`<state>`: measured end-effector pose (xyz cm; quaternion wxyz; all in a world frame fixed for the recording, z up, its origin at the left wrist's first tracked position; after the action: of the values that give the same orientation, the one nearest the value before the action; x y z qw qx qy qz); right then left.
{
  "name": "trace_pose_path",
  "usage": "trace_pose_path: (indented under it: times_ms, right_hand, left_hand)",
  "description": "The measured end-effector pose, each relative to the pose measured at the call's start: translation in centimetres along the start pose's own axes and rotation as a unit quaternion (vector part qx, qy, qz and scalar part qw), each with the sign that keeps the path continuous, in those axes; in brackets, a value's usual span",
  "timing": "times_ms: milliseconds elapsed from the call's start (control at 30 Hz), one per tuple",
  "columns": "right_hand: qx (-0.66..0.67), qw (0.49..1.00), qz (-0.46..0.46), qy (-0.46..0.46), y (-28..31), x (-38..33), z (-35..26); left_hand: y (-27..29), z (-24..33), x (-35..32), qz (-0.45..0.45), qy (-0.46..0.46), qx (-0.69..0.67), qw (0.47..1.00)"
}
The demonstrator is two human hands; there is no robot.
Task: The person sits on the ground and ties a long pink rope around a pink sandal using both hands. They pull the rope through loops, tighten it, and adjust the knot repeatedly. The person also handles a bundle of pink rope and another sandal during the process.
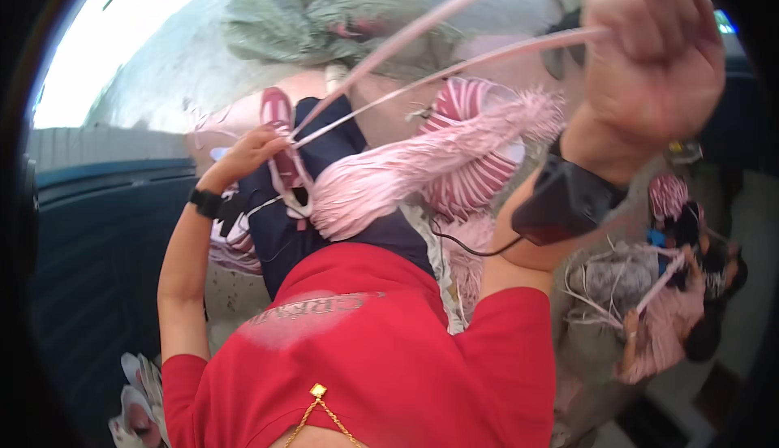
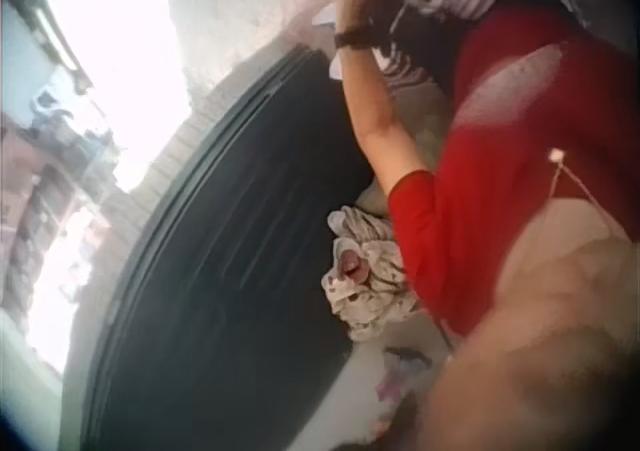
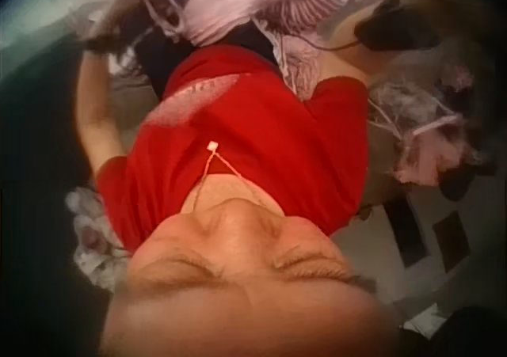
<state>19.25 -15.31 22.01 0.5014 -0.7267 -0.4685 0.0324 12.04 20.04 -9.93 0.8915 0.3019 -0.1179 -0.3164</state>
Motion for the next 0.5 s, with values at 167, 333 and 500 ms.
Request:
trace_pose_path:
  times_ms: [167, 333, 500]
  right_hand:
    - [-0.139, 0.912, 0.38, -0.065, 4.5, -9.7, 3.9]
    - [0.092, 0.663, 0.742, -0.019, 21.5, -35.4, 13.9]
    - [0.262, 0.433, 0.859, 0.081, 28.1, -46.1, 25.9]
  left_hand:
    - [1.2, 3.2, 0.7, -0.045, 0.087, -0.128, 0.987]
    - [5.5, 2.7, 0.3, 0.109, 0.124, -0.296, 0.941]
    - [17.3, 3.2, -3.7, 0.344, 0.124, -0.4, 0.84]
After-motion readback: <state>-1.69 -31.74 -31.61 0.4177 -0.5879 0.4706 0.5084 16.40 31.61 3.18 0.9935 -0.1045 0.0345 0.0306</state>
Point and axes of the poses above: each hand's wrist, its own x-axis towards the middle knuckle, its own y-axis out of the back of the hand, z = x × y, the point moved 5 cm from there along x, towards the middle knuckle, and after that the axes turned 14 degrees about -y, right-handed, at the moved point
